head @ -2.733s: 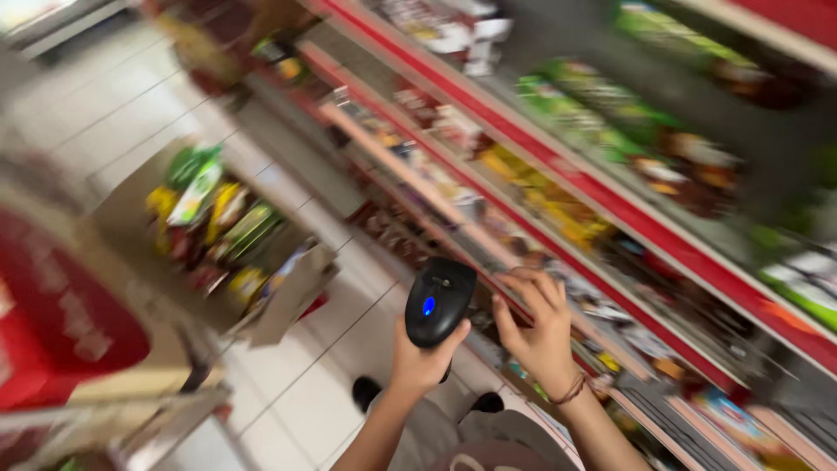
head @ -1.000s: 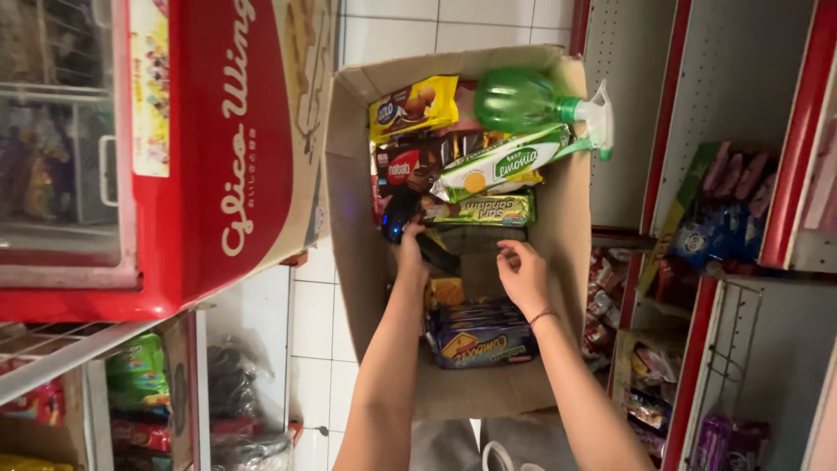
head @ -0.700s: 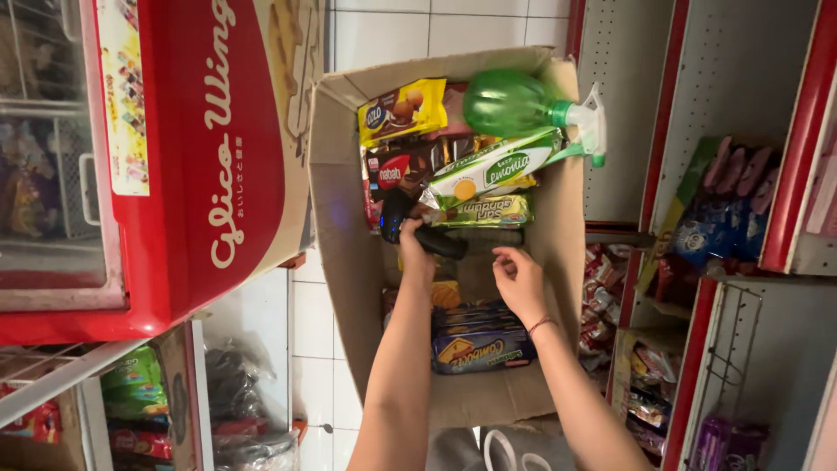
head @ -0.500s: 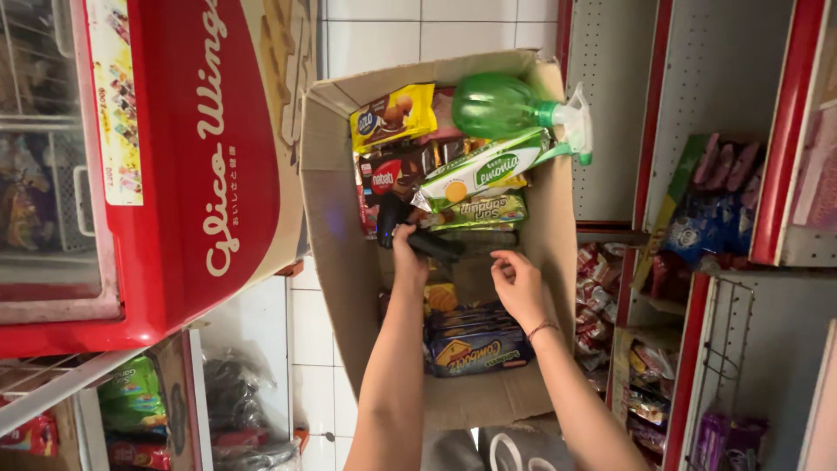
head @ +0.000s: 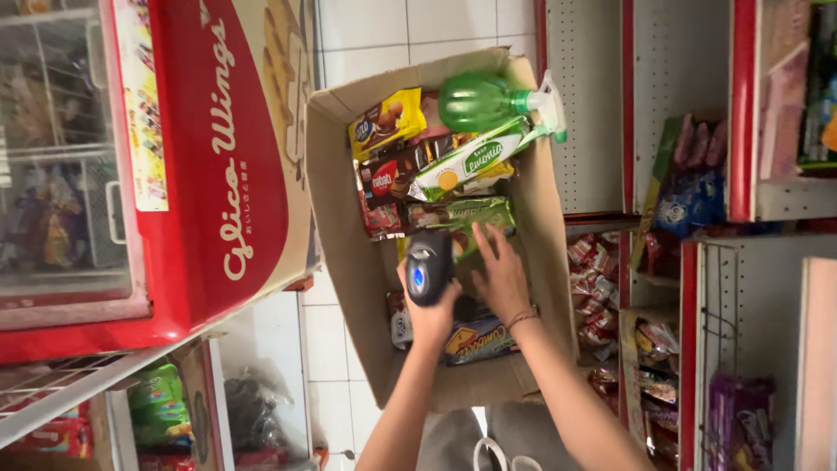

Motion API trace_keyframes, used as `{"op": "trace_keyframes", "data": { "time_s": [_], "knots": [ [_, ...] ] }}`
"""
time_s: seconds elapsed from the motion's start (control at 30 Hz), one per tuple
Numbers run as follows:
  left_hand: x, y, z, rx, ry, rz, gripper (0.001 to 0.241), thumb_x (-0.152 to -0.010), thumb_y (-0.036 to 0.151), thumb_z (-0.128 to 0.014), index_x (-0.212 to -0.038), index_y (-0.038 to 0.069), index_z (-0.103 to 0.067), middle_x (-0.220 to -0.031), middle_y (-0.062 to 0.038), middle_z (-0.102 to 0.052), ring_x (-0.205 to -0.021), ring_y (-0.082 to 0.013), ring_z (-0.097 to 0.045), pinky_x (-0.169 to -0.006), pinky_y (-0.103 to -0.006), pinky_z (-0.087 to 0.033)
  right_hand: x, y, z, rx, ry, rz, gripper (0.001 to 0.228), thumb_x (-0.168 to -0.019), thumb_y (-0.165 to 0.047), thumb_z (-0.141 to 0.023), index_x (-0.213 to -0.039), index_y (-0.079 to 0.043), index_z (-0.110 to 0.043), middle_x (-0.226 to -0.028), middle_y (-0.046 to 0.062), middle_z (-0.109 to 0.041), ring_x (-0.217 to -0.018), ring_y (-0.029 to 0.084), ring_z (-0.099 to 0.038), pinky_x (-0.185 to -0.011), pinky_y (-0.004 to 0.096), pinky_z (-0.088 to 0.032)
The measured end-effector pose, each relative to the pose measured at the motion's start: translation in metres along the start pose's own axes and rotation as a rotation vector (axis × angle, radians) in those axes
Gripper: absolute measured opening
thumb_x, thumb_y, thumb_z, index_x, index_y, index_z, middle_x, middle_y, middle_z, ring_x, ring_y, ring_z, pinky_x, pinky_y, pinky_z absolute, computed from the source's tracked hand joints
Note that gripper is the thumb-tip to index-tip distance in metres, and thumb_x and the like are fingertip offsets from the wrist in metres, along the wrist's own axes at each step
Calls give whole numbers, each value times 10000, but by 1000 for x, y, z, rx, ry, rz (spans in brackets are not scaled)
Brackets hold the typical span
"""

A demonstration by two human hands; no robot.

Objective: The person restocks snack items in a convenience store. They take packaged snacks from a cardboard box, wipe them with a cloth, scan the barcodes with a handheld scanner, and place them on the shelves.

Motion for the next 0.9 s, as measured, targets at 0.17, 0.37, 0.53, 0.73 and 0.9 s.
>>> {"op": "trace_keyframes", "data": {
  "time_s": [0.17,0.37,0.53,0.73,0.9],
  "knots": [
    [92,114,-27,73,-344,-255,980,-678,49,-806,-1485,68,-250,-1351,-141,-496,-1239,-247,-575,-1053,-348,-489,45,-35,49,-237,292,-39,775,-771,-28,-771,-1477,-120,-465,-1428,177,-546,-1278,338,-594,-1083,405,-513],
    [203,183,-20,128,-710,-438,848,-660,100,-806,-1434,-32,-487,-1528,-183,-441,-1408,-295,-498,-1183,-386,-381,137,-44,72,-818,560,-310,515,-891,-102,-807,-1348,-41,-577,-1346,156,-620,-1191,278,-640,-1016,437,-538],
    [270,175,37,-99,-650,-484,772,-789,133,-865,-1422,-44,-462,-1284,-124,-656,-1227,-222,-647,-1116,-362,-460,200,-84,115,-1526,793,-213,413,-992,-132,-686,-1371,-71,-534,-1351,114,-636,-1252,291,-642,-1075,525,-543],
    [324,161,76,-320,-741,-186,462,-795,155,-865,-1187,6,-671,-990,-94,-773,-891,-158,-729,-832,-317,-587,302,-128,200,-1711,1018,0,402,-1025,-154,-642,-1411,-61,-580,-1402,67,-638,-1283,234,-625,-1140,467,-483],
    [416,203,54,-66,-896,-219,699,-695,106,-875,-1294,27,-523,-1137,-66,-712,-1027,-148,-711,-911,-307,-564,397,-144,225,-1536,1294,72,257,-1056,-40,-648,-1305,-20,-585,-1266,101,-665,-1206,255,-663,-1121,525,-529]
  ]
}}
Point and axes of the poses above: each hand's wrist, its own x-axis away from the middle knuckle, its own z-axis out of the back of the hand, y = z × x, the point moved 8 cm from there along -x, towards the middle knuckle
